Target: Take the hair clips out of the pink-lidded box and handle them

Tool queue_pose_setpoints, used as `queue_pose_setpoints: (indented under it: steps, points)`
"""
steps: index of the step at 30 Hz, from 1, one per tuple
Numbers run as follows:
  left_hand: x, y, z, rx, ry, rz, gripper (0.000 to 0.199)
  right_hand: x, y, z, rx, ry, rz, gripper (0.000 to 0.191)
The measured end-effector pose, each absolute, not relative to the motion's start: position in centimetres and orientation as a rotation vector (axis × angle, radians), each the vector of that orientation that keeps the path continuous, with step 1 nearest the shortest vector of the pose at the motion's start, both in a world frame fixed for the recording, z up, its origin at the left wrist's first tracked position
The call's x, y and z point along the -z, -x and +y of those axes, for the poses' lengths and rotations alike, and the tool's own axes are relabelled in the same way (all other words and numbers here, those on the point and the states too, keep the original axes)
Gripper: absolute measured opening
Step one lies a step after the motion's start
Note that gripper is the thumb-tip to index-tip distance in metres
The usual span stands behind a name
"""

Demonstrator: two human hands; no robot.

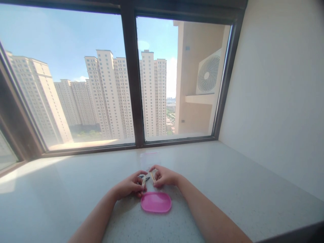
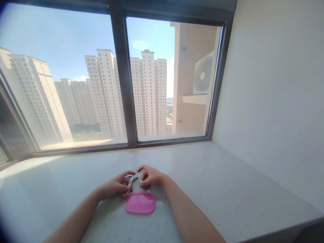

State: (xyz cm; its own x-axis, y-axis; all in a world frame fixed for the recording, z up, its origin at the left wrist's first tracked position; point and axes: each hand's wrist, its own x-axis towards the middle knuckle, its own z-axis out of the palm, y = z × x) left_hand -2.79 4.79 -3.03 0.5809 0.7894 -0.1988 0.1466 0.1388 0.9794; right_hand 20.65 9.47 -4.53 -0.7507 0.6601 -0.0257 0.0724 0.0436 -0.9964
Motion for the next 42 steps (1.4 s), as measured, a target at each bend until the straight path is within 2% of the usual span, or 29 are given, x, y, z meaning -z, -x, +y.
queue_pose_setpoints:
  steps: [17, 42]
  points:
    - [3.34, 2.7, 4.97, -0.56, -1.386, 0.863, 0.063, 4.74, -20.83, 9.52, -1.766, 0.708, -1.871, 0.067]
    - [3.11, 2.62, 4.86, -0.56, -1.402, 0.869, 0.063, 4.72, -20.7, 9.56, -1.77, 0.712, -1.868, 0.069]
